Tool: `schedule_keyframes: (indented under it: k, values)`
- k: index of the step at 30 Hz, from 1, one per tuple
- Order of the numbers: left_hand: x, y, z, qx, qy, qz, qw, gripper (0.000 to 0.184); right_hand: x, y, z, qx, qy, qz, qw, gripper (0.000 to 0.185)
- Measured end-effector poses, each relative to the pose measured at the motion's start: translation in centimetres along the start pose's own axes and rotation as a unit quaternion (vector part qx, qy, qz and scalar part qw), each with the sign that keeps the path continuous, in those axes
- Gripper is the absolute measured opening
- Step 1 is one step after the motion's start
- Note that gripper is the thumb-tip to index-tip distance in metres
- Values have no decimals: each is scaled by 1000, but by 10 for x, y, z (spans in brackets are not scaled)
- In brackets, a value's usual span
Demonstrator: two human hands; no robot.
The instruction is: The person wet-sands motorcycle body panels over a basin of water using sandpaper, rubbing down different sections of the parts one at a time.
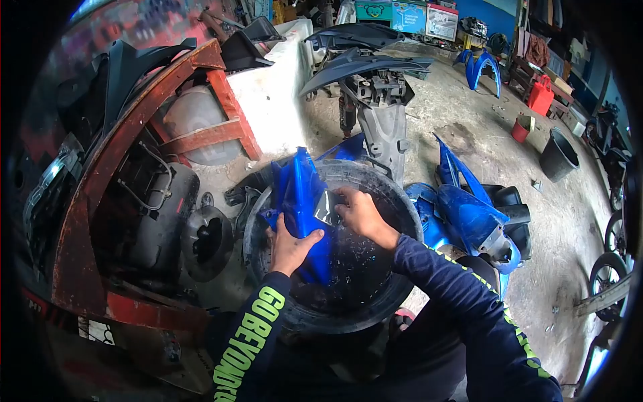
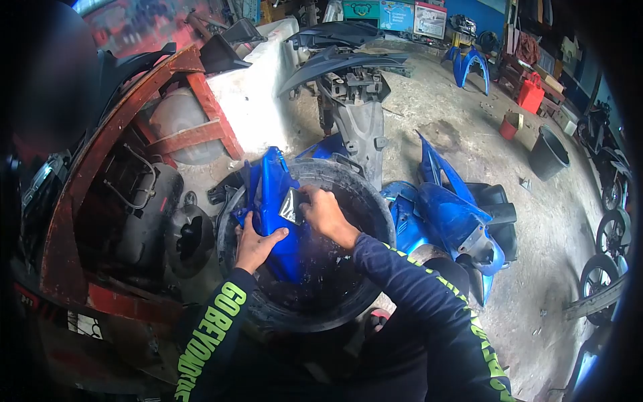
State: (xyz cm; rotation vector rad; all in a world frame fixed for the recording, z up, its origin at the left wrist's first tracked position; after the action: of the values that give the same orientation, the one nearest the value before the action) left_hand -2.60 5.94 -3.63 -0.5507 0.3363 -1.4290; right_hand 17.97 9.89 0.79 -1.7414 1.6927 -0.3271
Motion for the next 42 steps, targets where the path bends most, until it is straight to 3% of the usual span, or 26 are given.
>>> schedule_keyframes:
  k: [4, 7, 10, 12, 14, 16, 17, 18, 20, 22, 26, 28, 34, 36, 40, 41, 42]
  values:
    - [10, 7, 19, -70, 75, -32, 994, 127, 3, 8, 5, 13, 26, -39, 999, 38]
    - [10, 14, 14, -81, 70, -12, 994, 123, 1, 2, 3, 38, -25, 18, 999, 37]
    - [14, 11, 18, -47, 106, 27, 993, 114, 1, -4, 0, 41, -9, 4, 999, 35]
    - [14, 3, 26, 0, 130, 55, 990, 104, 0, -9, 4, -17, 102, -57, 993, 33]
    - [15, -5, 35, 15, 126, 74, 989, 97, -3, -10, 14, -32, 107, -58, 992, 32]
    - [12, -14, 42, 64, 127, 71, 987, 97, -7, -19, 13, 16, 47, 8, 999, 32]
    - [8, -18, 43, 82, 135, 79, 984, 97, -3, -20, 20, 3, 125, -27, 992, 30]
    - [0, -20, 39, 131, 156, 78, 976, 97, -5, -23, 25, 3, 127, -24, 992, 30]
    - [-12, -26, 42, 229, 186, 27, 955, 96, -9, -6, 47, -131, 166, -114, 971, 25]
    - [-4, -34, 58, 295, 189, -19, 937, 90, -14, -3, 53, -263, 156, -132, 943, 23]
    - [7, -40, 77, 356, 217, -12, 909, 82, -36, -21, 50, -240, 100, -128, 957, 17]
    - [3, -37, 74, 411, 155, -54, 896, 85, -41, -36, 35, -346, 106, -99, 927, 11]
    - [7, -13, 89, 469, 142, -70, 869, 77, -51, -95, 25, -335, 113, -52, 934, 7]
    - [10, 0, 116, 492, 185, -137, 840, 87, -61, -122, 32, -311, 77, -63, 945, 7]
    - [11, 30, 160, 494, 145, -161, 842, 78, -51, -182, 42, -297, 104, 21, 949, 7]
    - [13, 38, 175, 474, 125, -161, 857, 73, -50, -197, 47, -270, 101, -2, 957, 8]
    - [13, 51, 188, 472, 143, -186, 849, 61, -45, -217, 59, -238, 117, 43, 963, 11]
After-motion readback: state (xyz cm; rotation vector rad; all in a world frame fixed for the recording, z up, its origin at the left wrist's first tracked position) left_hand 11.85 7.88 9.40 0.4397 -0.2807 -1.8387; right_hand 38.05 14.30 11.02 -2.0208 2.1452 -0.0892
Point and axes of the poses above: each hand's wrist, its own x-axis away from the middle knuckle, its own y-axis out of the palm, z = x × y, the point moved 8 cm from there along -x, towards the middle knuckle, and after that the axes turned 4 degrees about x, right-handed, at the moved point
